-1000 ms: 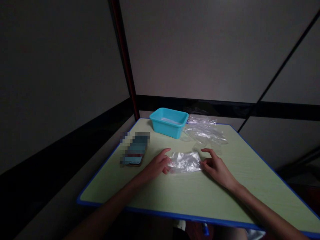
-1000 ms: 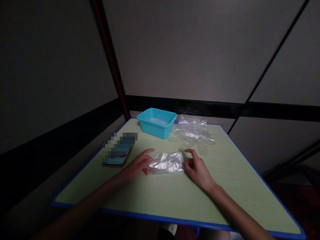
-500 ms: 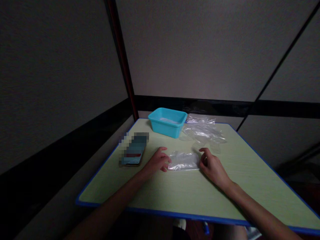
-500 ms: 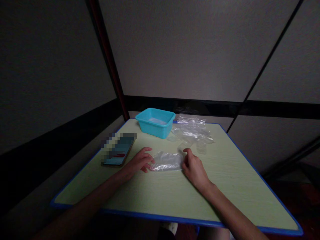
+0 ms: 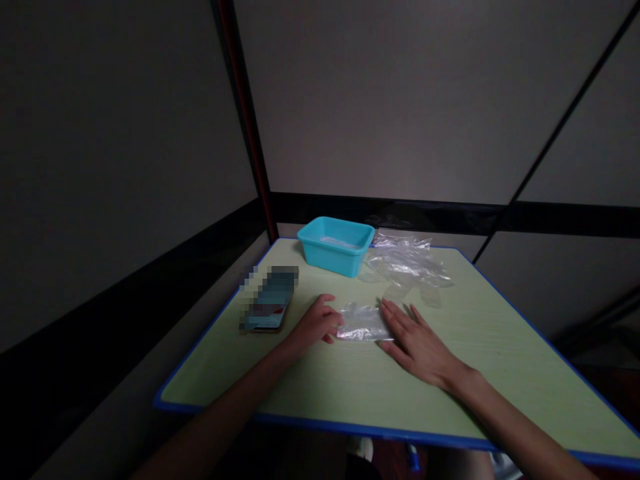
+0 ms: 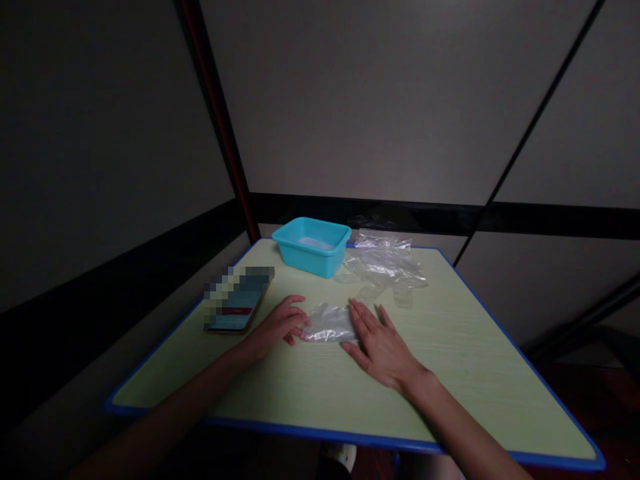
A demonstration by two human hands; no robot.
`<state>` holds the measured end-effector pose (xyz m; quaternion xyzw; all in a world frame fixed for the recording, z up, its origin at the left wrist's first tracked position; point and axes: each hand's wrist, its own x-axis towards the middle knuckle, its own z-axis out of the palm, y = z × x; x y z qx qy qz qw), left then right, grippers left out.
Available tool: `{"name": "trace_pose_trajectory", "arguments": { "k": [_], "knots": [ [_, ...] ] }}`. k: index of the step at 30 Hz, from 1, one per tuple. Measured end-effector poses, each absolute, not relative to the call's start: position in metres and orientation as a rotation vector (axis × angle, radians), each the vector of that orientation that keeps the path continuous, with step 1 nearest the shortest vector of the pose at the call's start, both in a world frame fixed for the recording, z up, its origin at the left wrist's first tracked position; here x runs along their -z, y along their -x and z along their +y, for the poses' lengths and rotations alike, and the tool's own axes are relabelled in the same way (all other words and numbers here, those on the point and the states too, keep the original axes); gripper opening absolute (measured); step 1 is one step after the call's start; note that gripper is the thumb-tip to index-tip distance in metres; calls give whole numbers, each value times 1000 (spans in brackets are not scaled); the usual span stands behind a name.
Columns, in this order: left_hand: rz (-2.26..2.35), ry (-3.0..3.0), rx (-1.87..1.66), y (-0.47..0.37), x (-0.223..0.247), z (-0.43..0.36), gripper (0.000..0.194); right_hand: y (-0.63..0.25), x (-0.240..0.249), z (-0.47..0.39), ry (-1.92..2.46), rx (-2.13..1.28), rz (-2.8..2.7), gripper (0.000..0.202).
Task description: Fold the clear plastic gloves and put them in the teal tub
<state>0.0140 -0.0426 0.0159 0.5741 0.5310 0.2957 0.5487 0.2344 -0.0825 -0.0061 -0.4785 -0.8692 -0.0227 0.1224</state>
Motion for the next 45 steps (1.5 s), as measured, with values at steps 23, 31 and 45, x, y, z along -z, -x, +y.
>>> {"name": "trace_pose_trajectory", "arguments": {
  "k": [23,31,45],
  "knots": [
    [1127,-2846,-376,-83,11,-69,77,-236,24,-82,1556,231,-2630,50],
    [1214,-2922,-268,-47,12,-60,70,-233,16,-85,1584,176,-2608,53],
    [1175,-2817,-338,-16,7,-57,72,-237,11,-86,1538,51,-2520,57]
  ]
}}
